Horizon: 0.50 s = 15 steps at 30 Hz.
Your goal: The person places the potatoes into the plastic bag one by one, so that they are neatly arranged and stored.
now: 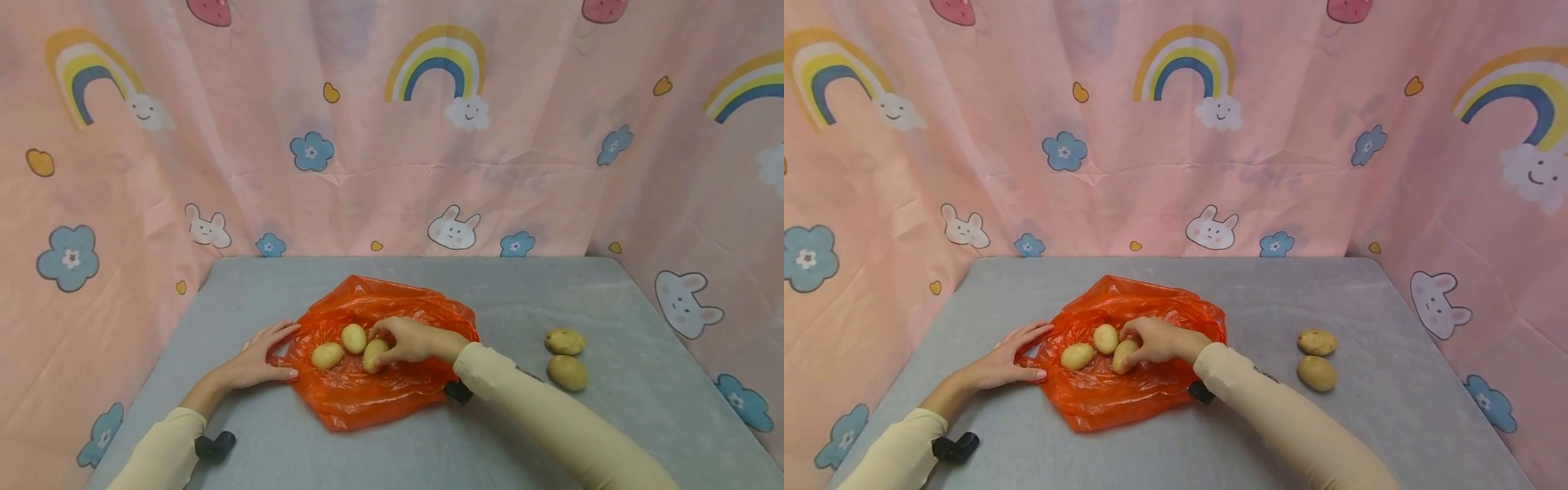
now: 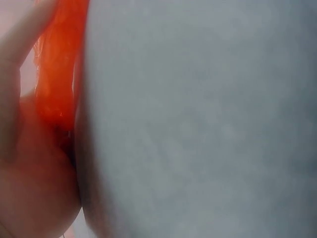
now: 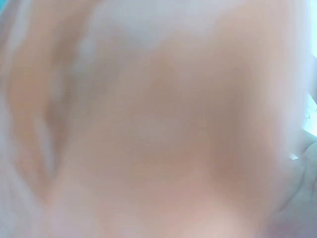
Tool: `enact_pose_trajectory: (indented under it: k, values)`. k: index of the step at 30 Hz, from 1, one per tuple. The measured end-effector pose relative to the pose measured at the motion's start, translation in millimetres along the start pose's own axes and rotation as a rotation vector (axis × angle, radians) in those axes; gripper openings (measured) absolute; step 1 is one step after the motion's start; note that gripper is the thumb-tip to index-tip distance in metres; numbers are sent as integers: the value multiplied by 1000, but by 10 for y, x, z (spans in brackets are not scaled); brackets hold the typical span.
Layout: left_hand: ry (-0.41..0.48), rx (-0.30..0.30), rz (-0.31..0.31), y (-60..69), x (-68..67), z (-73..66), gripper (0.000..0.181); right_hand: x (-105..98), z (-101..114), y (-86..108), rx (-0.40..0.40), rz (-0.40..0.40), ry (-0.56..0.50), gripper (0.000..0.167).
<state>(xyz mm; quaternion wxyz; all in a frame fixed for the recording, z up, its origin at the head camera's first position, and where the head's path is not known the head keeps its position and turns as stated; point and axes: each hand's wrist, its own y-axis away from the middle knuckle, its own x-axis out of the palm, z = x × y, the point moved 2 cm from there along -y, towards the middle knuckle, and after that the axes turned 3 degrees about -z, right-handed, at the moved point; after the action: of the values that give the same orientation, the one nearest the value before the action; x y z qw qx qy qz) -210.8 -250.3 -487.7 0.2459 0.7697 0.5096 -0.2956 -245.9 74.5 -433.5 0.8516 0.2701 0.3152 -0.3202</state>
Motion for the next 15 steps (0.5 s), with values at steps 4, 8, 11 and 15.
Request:
enact_pose_trajectory:
  k: [4,8,11,15]
  values:
    - [-5,3,3,-1,-6,-9,88,-38,6,23,-3,-7,1,47]
    - [-3,-1,5,3,-5,-5,88,-92,17,44,15,-10,-2,50]
    - [2,-5,7,3,-5,-8,88,-129,18,60,24,-14,-10,49]
    - [-2,-7,5,2,-7,-14,88,-179,25,91,4,-25,-36,47]
